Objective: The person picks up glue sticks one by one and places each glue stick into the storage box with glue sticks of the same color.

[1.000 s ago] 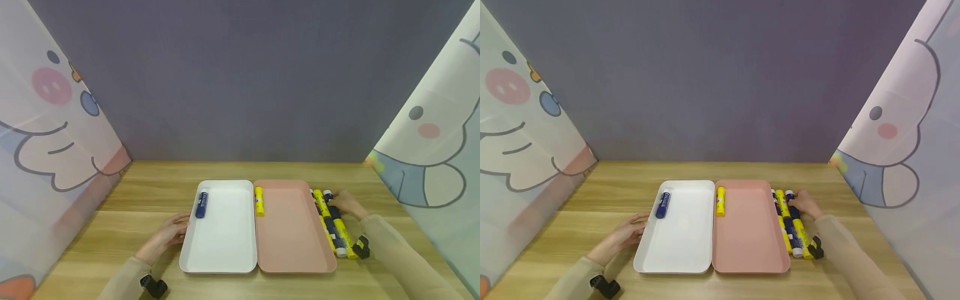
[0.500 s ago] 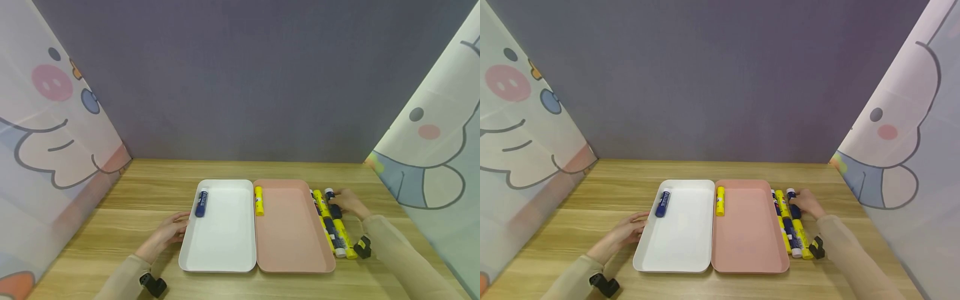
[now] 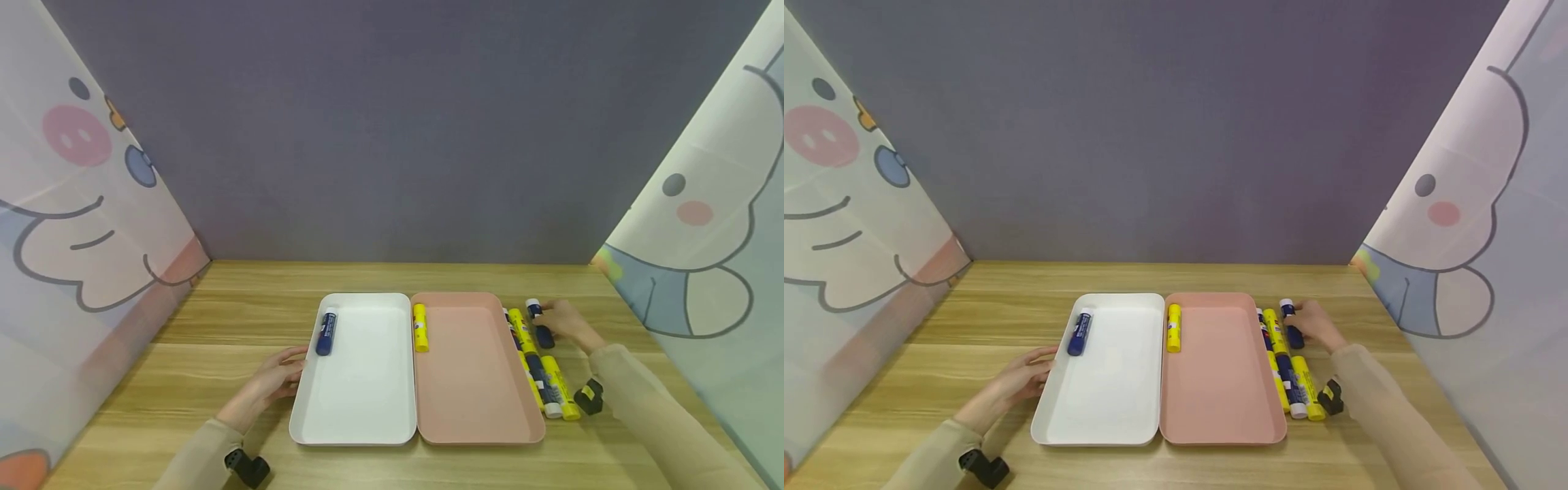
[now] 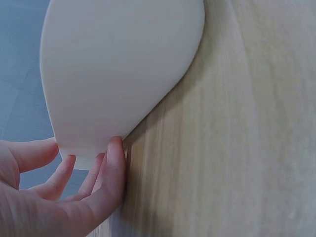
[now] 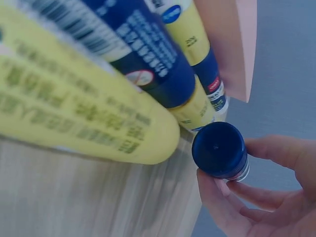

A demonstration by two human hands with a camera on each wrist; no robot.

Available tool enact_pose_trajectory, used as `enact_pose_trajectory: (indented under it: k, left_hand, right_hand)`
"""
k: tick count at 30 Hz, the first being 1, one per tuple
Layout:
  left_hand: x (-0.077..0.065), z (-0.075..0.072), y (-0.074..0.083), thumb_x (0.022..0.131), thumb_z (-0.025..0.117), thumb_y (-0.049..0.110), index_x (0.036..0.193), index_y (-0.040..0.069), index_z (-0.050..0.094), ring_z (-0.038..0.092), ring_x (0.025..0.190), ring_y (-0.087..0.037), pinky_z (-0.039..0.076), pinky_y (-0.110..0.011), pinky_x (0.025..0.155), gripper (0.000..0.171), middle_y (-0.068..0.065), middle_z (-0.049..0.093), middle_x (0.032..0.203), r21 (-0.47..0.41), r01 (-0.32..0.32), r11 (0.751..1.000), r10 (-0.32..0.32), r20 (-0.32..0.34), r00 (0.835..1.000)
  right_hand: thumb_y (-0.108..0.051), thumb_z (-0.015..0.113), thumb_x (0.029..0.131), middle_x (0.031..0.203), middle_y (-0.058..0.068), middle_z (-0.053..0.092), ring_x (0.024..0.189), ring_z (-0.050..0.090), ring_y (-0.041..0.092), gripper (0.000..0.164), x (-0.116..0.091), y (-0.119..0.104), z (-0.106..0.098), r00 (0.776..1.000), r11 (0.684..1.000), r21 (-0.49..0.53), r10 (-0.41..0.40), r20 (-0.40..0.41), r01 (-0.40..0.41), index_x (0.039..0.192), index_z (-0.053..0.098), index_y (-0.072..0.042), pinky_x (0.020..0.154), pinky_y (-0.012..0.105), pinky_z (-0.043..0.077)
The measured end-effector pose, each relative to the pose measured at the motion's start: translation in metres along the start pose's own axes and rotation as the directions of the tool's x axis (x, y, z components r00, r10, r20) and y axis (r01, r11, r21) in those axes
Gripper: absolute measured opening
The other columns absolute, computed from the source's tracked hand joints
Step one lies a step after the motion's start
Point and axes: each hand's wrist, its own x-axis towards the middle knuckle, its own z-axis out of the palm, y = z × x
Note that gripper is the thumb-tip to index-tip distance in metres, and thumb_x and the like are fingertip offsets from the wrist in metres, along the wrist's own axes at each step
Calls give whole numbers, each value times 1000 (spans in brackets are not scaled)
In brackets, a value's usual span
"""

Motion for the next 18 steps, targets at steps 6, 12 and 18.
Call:
enact_pose_trajectory:
  k: [6, 12, 18]
  left_hand:
    - [0, -1, 0, 90, 48, 12, 131, -8, 28, 59, 78, -13, 47, -34, 68, 49, -9, 60, 100, -4, -3, 1000, 3, 15, 1000]
    - [-1, 1, -1, 91, 48, 12, 131, -8, 29, 60, 79, -15, 48, -35, 68, 49, -11, 60, 103, -2, 5, 1000, -5, -4, 1000]
    - [1, 1, 0, 90, 48, 11, 131, -7, 30, 60, 80, -16, 48, -36, 69, 48, -11, 59, 103, -10, 8, 1000, -8, -9, 1000]
  right_hand:
    - [-11, 53, 81, 76, 14, 60, 54, 52, 12, 56, 2, -5, -2, 1000, 1000, 22, 9, -3, -9, 122, 33, 22, 54, 32, 48]
    - [-11, 53, 83, 83, 21, 62, 61, 58, 13, 58, 3, -8, -5, 1000, 997, 72, 18, 17, -19, 124, 29, 22, 59, 33, 50]
    - [-11, 50, 85, 97, 33, 56, 72, 60, 18, 59, -1, -18, -7, 998, 993, 118, 7, 62, -15, 126, 23, 23, 67, 37, 51]
